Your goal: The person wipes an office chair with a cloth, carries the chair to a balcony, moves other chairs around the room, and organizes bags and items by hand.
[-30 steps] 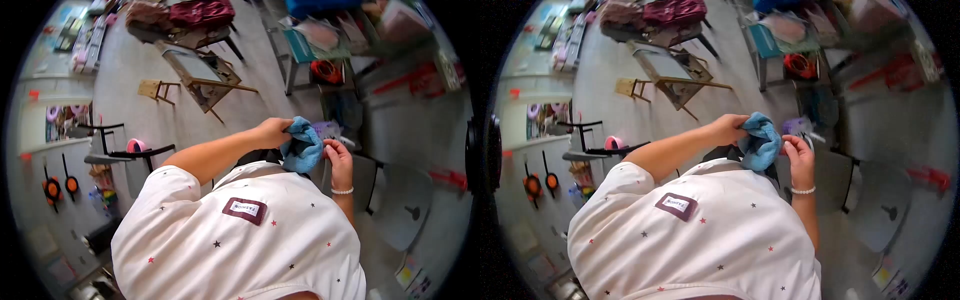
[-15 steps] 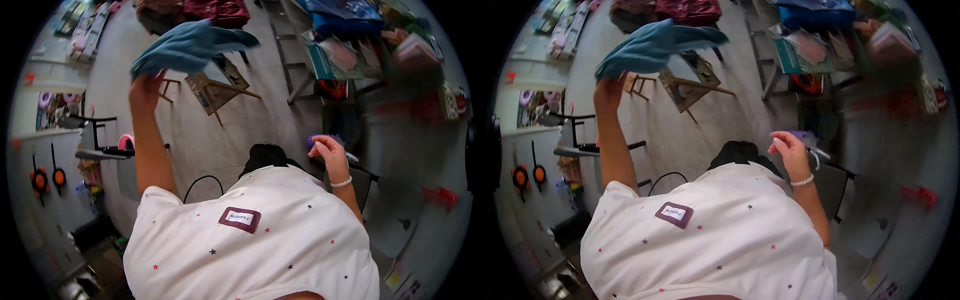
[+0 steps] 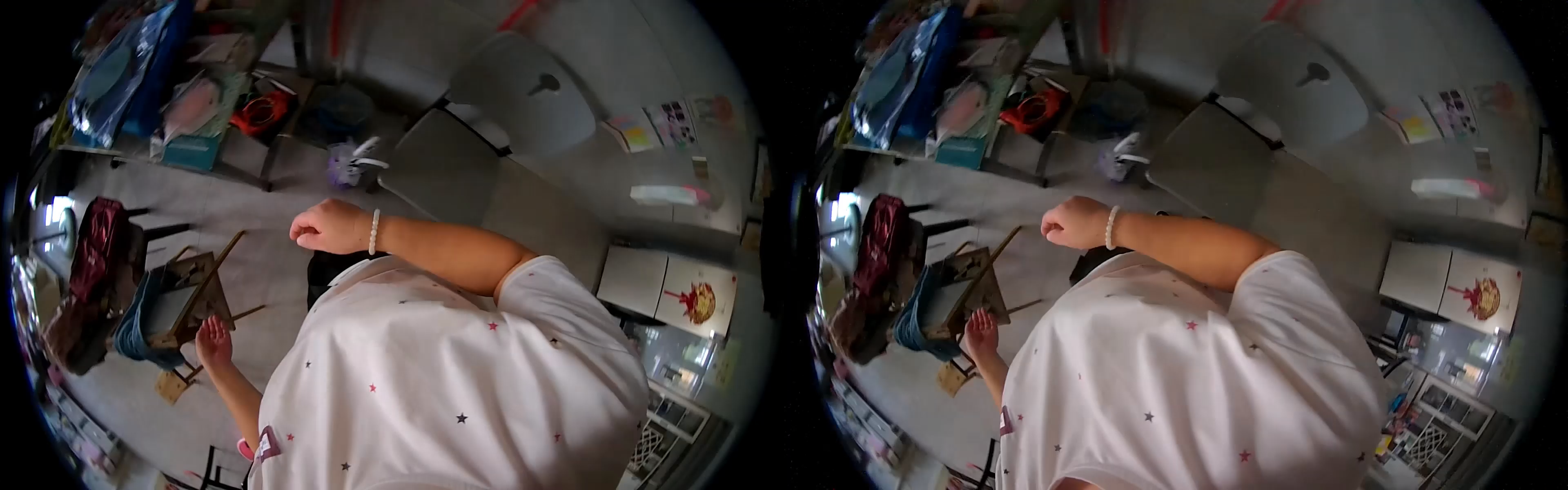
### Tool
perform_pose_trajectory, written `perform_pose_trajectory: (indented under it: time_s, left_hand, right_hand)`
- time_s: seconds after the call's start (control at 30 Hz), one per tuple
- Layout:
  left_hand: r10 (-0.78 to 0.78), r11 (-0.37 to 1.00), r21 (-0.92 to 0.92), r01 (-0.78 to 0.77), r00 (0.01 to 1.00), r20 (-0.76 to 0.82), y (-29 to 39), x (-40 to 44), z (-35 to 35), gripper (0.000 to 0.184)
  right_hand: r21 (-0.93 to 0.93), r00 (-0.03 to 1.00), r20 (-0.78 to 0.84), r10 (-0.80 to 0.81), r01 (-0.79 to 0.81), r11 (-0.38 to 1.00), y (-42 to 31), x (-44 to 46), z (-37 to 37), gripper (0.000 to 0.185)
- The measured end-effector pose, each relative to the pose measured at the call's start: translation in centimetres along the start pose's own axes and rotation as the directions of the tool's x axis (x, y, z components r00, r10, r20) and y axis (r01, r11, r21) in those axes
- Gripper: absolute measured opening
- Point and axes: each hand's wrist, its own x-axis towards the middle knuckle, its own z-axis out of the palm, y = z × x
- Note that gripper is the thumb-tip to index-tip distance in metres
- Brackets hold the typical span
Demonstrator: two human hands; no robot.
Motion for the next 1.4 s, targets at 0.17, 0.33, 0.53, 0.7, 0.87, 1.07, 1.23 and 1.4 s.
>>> perform_pose_trajectory:
  time_s: [0.17, 0.33, 0.53, 0.7, 0.87, 1.07, 1.23, 1.4]
  left_hand:
    - [-0.192, 0.873, 0.487, -0.03, 0.897, 0.399, -9.7, -4.0, 9.4, 0.025]
    - [-0.237, 0.822, 0.567, 0.044, 0.933, 0.271, -18.3, -5.9, 7.7, 0.023]
    - [-0.274, 0.813, 0.536, 0.227, 0.962, 0.007, -30.9, -12.9, 5.4, 0.022]
    - [-0.144, 0.796, 0.605, 0.002, 0.972, 0.186, -35.4, -20.4, 6.6, 0.025]
    - [0.019, 0.803, 0.591, -0.083, 0.993, 0.113, -36.4, -23.8, 2.4, 0.023]
    - [0.176, 0.877, 0.438, -0.197, 0.98, 0.089, -41.9, -30.4, -8.4, 0.021]
    - [0.234, 0.953, 0.205, -0.225, 0.972, -0.02, -49.5, -37.2, -23.1, 0.015]
    - [-0.023, 0.997, 0.067, 0.045, 0.952, -0.305, -58.1, -39.9, -36.5, 0.012]
  right_hand:
    - [-0.355, 0.93, -0.36, -0.076, -0.061, 0.933, 8.3, -5.4, -11.9, 0.02]
    - [-0.56, 0.599, -0.776, -0.197, -0.512, 0.651, 18.7, -17.7, -30.5, 0.034]
    - [-0.277, 0.272, -0.959, -0.076, -0.852, 0.444, 31.1, -30.9, -46.6, 0.061]
    - [-0.229, 0.284, -0.95, 0.131, -0.917, 0.327, 37.0, -32.5, -47.0, 0.075]
    - [-0.104, 0.214, -0.932, 0.292, -0.931, 0.351, 34.9, -31.3, -46.7, 0.084]
    - [-0.213, 0.411, -0.856, 0.314, -0.834, 0.51, 40.4, -34.9, -51.5, 0.086]
    - [-0.249, 0.361, -0.875, 0.323, -0.907, 0.34, 31.9, -38.1, -42.7, 0.074]
    - [-0.554, 0.605, -0.702, 0.376, -0.795, 0.246, 31.7, -44.0, -39.0, 0.06]
